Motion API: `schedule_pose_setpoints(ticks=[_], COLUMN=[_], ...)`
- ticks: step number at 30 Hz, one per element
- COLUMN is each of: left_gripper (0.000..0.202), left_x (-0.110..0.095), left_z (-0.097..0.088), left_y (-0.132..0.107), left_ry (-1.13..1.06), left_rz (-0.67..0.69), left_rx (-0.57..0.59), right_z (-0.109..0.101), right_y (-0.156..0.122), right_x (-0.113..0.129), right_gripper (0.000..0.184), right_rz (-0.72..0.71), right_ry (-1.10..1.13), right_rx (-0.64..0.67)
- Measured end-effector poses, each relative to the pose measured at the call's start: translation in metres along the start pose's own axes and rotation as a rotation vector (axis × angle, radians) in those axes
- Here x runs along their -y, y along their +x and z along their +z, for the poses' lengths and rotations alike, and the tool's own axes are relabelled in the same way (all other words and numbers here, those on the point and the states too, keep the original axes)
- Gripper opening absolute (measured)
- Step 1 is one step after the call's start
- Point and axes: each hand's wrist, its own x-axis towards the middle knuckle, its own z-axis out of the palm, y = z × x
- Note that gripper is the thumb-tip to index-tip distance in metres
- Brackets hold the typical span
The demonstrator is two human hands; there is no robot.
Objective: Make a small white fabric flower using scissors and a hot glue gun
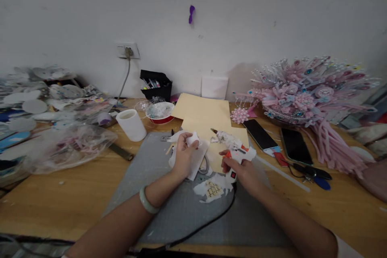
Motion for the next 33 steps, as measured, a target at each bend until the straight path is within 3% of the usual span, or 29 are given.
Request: schedule_pose_setpoints(ticks=[3, 6, 10, 20, 27, 30, 33], left_gripper=[0.028, 0.027, 0.027, 0.031, 0.031, 0.031, 0.031], left_x=[-0.002, -0.004, -0.006, -0.011, -0.006, -0.004, -0.003], left_z=[0.002, 0.003, 0.005, 0.012, 0.01, 0.009, 0.009], left_y=[-0.004, -0.007, -0.012, -0.02, -0.019, -0.02, -0.022], left_ry=[-0.004, 0.037, 0.088, 0.08, 0.084, 0.064, 0.043], left_rz=[-0.006, 0.01, 0.022, -0.081, -0.13, -0.111, -0.119], left_rx=[0.055, 0.075, 0.097, 0.151, 0.208, 0.233, 0.267], right_z=[-0.012, -0.022, -0.026, -0.02, -0.018, -0.011, 0.0], right_y=[0.012, 0.024, 0.026, 0.017, 0.013, 0.009, 0.003], right_x=[-0.006, -0.018, -0.023, -0.011, -0.004, -0.001, -0.003], right_gripper=[0.034, 0.022, 0.032, 0.064, 0.056, 0.047, 0.03], right_rz=[0.001, -0.046, -0.004, 0.143, 0.011, -0.146, -0.199], right_ry=[-0.357, -0.514, -0.89, -1.075, -1.008, -0.666, -0.283], right_rx=[0.034, 0.065, 0.124, 0.128, 0.084, 0.104, 0.139])
